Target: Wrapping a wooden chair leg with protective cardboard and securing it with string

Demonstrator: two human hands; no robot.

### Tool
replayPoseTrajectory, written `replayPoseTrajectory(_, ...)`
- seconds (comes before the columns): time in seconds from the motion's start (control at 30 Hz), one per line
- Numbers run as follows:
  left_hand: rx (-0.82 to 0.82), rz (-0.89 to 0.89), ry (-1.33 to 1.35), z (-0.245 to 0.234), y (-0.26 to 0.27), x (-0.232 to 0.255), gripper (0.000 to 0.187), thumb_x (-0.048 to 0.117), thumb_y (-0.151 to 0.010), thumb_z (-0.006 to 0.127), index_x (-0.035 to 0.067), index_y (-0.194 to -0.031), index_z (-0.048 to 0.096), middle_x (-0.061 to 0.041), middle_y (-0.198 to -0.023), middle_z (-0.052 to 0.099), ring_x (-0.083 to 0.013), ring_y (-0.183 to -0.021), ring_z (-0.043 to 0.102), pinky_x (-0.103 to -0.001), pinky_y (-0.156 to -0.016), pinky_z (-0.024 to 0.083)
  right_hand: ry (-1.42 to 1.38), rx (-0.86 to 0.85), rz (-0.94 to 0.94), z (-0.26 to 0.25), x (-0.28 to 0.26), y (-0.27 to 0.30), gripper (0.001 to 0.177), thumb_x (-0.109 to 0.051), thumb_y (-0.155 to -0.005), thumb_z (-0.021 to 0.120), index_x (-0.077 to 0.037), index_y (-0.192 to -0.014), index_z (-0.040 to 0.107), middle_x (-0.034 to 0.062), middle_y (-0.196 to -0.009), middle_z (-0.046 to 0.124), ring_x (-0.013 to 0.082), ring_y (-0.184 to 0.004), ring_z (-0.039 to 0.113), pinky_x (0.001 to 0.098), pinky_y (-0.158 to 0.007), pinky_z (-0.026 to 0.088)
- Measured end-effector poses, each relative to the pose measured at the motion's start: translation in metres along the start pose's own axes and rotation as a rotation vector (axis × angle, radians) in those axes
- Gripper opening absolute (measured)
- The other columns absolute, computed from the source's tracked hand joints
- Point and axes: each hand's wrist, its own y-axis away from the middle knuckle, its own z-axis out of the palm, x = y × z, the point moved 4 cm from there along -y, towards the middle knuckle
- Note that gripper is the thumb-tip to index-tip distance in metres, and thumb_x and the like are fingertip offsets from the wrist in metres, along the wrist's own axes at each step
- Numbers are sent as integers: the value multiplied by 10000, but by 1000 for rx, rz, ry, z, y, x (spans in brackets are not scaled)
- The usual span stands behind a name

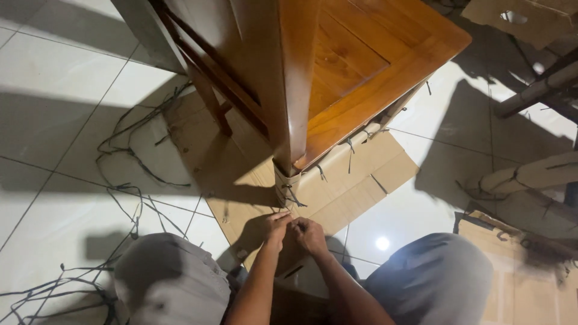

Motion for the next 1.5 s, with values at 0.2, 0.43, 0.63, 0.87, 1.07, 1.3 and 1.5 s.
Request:
replayPoseTrajectory(0.2, 6, 25, 34, -6, 19, 8, 329, 211, -699, 869, 141, -1019, 849, -261, -1152, 740, -411, -1149, 680, -445, -960, 520, -135, 207, 24, -30, -38, 6, 202, -322, -892, 713, -200, -1046, 761, 157, -986, 723, 354, -906, 748, 480, -835, 598)
replayPoseTrajectory(0.43, 15, -12, -174, -6, -6, -16, 439, 267, -814, 707, 125, -1223, 778, -256, -1278, 695, -400, -1222, 648, -486, -1014, 527, 51, 54, 52, -20, -47, -22, 293, -409, -880, 715, -171, -1019, 814, 207, -964, 696, 454, -950, 704, 546, -836, 593)
replayPoseTrajectory(0.63, 30, 8, -183, -12, 10, -1, 408, 293, -792, 715, 146, -1161, 807, -214, -1152, 758, -359, -1107, 714, -434, -898, 565, 63, 26, 182, 1, -15, -49, 394, -420, -849, 728, -65, -1017, 700, 243, -993, 711, 455, -1035, 699, 558, -914, 573)
replayPoseTrajectory(0.87, 56, 121, -301, -17, 14, 22, 217, 238, -837, 723, 327, -988, 852, 4, -1028, 811, -202, -1003, 754, -323, -835, 572, 118, 136, -116, -17, -32, -25, 237, -256, -905, 669, -52, -1005, 736, 235, -972, 739, 482, -947, 694, 606, -825, 563)
replayPoseTrajectory(1.07, 59, 216, -468, -24, 31, 36, 163, 238, -831, 739, 249, -973, 819, -44, -981, 811, -241, -1007, 756, -346, -820, 578, 231, 98, -181, -16, -43, -18, 178, -271, -879, 641, -170, -1013, 702, 123, -974, 674, 379, -993, 691, 505, -854, 589)
replayPoseTrajectory(1.3, 63, 228, -533, -23, 11, 15, 195, 291, -890, 703, 226, -1032, 820, -94, -1078, 796, -304, -1095, 729, -416, -908, 582, 334, -83, -176, -2, -25, -19, 513, -111, -747, 784, -133, -1239, 645, 165, -1215, 653, 401, -1176, 645, 502, -1020, 546)
replayPoseTrajectory(1.5, 125, 222, -521, -30, 27, 40, 192, 356, -868, 699, 215, -942, 807, -59, -947, 803, -280, -978, 753, -381, -848, 573, 315, -97, -166, -10, -34, -17, 502, -115, -732, 730, -261, -1207, 657, 79, -1057, 629, 371, -1042, 686, 458, -907, 593)
